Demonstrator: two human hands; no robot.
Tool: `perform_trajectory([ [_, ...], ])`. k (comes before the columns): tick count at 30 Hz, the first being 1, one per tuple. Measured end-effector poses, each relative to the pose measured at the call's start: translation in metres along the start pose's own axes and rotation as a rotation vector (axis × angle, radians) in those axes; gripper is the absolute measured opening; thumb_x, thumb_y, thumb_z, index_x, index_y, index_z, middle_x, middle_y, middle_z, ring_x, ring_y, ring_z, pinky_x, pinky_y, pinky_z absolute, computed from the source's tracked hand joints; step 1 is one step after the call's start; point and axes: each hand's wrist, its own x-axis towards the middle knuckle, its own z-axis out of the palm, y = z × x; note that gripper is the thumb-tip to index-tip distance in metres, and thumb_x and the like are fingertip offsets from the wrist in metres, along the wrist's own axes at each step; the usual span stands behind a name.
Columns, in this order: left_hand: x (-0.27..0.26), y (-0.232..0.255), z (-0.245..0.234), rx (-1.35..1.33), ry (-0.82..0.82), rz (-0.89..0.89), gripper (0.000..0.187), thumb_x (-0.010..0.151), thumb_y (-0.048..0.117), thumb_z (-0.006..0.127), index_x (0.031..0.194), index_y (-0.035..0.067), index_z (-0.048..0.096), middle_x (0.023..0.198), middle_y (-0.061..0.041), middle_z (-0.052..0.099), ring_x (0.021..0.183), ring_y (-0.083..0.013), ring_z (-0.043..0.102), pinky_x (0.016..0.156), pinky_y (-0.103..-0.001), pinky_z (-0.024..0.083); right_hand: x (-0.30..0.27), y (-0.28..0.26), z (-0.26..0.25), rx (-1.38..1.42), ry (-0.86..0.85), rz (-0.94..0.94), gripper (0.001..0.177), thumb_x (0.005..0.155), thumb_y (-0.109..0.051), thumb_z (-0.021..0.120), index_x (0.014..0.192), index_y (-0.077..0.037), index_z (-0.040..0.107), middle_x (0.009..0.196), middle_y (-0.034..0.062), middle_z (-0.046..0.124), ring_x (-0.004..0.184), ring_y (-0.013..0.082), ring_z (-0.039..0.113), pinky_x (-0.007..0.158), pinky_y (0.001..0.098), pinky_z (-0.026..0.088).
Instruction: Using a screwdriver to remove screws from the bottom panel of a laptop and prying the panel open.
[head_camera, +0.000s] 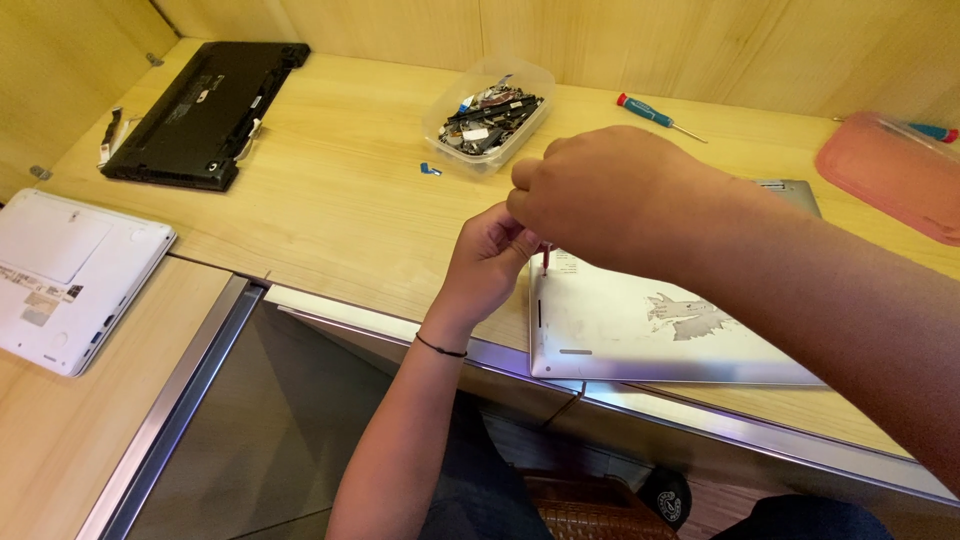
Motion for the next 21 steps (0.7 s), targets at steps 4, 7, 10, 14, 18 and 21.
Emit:
perform_trajectory([
  [4,-0.004,0.012,0.010,0.173,0.148,-0.004,0.013,0.084,0.006,0.070,0.081,0.005,0.057,0.069,-0.002,0.056,0.065,-0.0122,0.056,0.058,-0.025,0.049,-0.010,-0.006,-0.006,0.251,-0.015,0.098,0.028,0.086,-0.022,0.054,0.115,-0.022,0.050,0.098,0.0046,0.055,0.081,0.0302,0.063,0.056,0.0444,0.049],
  [7,-0.002,0.016,0.023,0.294,0.204,-0.049,0.027,0.074,0.009,0.078,0.098,0.012,0.066,0.083,0.003,0.052,0.076,-0.0079,0.053,0.061,-0.022,0.052,-0.012,-0.008,-0.008,0.254,-0.042,0.291,0.011,0.087,-0.020,0.052,0.097,-0.017,0.051,0.080,-0.0011,0.067,0.075,0.0300,0.066,0.051,0.0422,0.046],
  [10,-0.001,0.001,0.017,0.052,0.105,0.049,0.012,0.090,0.015,0.064,0.093,0.005,0.058,0.082,0.000,0.045,0.064,-0.0099,0.046,0.055,-0.023,0.038,0.001,0.000,0.032,0.074,0.207,0.087,0.027,0.082,-0.017,0.058,0.108,-0.022,0.053,0.095,0.0026,0.059,0.088,0.0263,0.060,0.058,0.0407,0.052],
  [14,-0.001,-0.003,0.011,0.128,0.112,-0.004,0.014,0.089,0.001,0.060,0.078,0.006,0.053,0.066,-0.003,0.053,0.060,-0.0113,0.048,0.054,-0.025,0.039,-0.004,-0.003,0.032,0.011,0.393,-0.040,0.043,0.068,-0.008,0.063,0.108,-0.023,0.055,0.102,0.0067,0.052,0.084,0.0257,0.055,0.058,0.0389,0.051],
  [18,0.004,0.017,0.020,0.079,0.232,-0.065,0.030,0.073,-0.001,0.077,0.080,0.010,0.051,0.071,0.001,0.053,0.063,-0.0070,0.049,0.052,-0.023,0.046,-0.009,-0.007,0.006,0.313,0.160,0.221,0.025,0.077,-0.012,0.053,0.102,-0.017,0.050,0.089,0.0063,0.056,0.081,0.0293,0.057,0.051,0.0429,0.046],
  [21,0.000,0.016,0.017,0.032,0.139,-0.030,0.027,0.078,0.008,0.074,0.086,0.013,0.049,0.072,0.006,0.041,0.066,-0.0045,0.044,0.055,-0.020,0.040,-0.013,-0.010,-0.003,0.340,0.035,0.291,0.016,0.085,-0.020,0.052,0.101,-0.019,0.052,0.084,0.0014,0.066,0.079,0.0287,0.063,0.052,0.0425,0.045],
])
